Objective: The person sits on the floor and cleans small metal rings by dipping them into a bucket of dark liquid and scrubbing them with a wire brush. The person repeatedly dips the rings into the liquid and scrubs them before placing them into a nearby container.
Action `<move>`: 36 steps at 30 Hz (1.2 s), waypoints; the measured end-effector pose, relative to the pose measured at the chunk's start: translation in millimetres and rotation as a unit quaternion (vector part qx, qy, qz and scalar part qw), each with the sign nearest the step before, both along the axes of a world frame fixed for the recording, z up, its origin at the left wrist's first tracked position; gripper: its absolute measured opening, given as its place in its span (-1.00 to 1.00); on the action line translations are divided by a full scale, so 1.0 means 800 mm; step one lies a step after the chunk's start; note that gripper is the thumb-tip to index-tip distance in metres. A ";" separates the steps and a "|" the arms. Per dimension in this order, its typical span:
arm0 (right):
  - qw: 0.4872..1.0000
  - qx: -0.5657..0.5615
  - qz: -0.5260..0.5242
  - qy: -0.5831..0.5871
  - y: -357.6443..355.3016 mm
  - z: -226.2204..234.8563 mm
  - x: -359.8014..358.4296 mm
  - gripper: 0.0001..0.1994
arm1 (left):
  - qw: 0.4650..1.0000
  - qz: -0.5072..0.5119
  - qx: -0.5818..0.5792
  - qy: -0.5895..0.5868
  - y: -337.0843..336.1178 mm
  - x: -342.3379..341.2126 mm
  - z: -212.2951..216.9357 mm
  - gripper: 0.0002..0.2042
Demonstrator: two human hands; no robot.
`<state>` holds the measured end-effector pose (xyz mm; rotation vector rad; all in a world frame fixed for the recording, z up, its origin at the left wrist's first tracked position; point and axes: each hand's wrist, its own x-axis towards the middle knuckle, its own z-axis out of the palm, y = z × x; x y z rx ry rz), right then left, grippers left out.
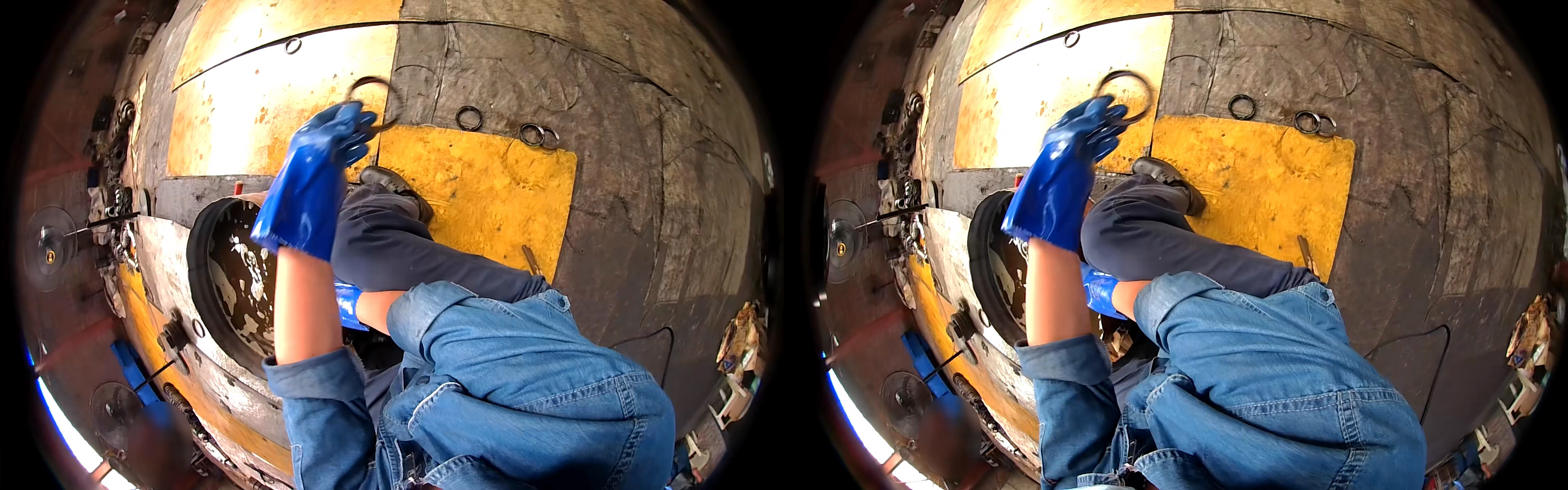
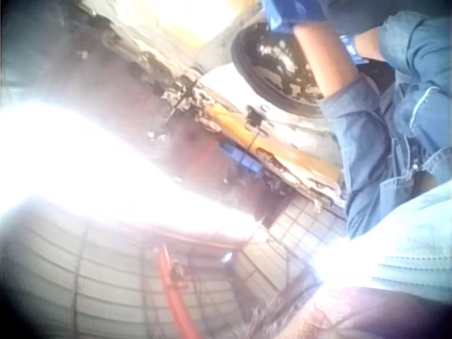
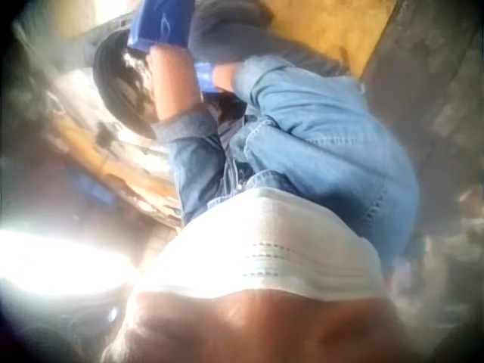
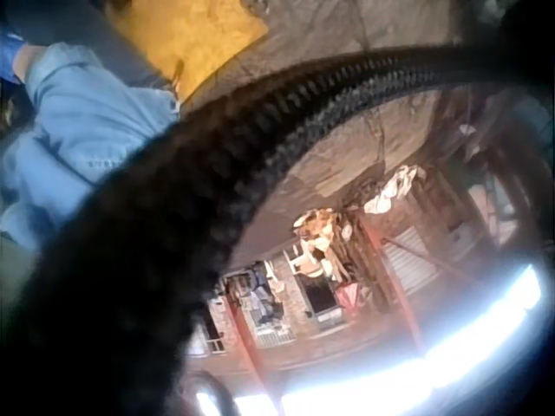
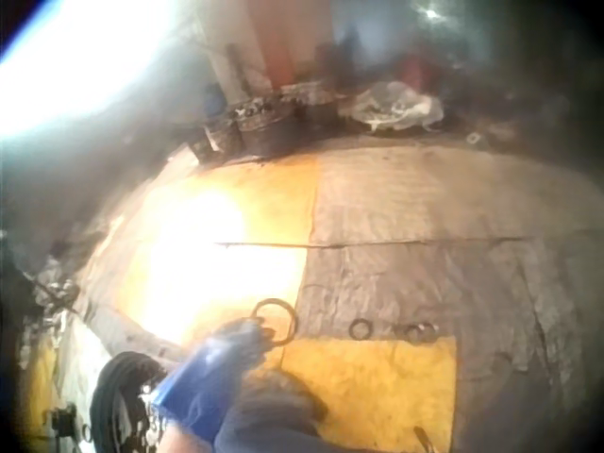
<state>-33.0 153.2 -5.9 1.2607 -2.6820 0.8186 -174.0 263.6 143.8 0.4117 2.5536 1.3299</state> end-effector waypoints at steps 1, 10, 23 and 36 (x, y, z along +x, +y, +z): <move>1.000 -0.011 0.001 -0.009 0.001 -0.004 0.003 -0.89 | 0.994 0.027 0.065 -0.089 0.025 -0.002 0.005 -0.57; 0.993 -0.051 -0.098 0.051 0.001 -0.025 -0.020 -0.88 | 0.959 0.231 0.139 -0.088 -0.204 0.015 0.072 -0.58; 0.997 -0.022 -0.034 -0.073 0.035 0.006 -0.019 -0.85 | 0.861 0.239 -0.357 -0.272 -0.516 0.257 -0.242 -0.36; 0.991 0.071 -0.025 -0.110 0.024 0.021 -0.029 -0.81 | 0.846 0.162 -0.389 -0.328 -0.401 0.272 -0.158 -0.64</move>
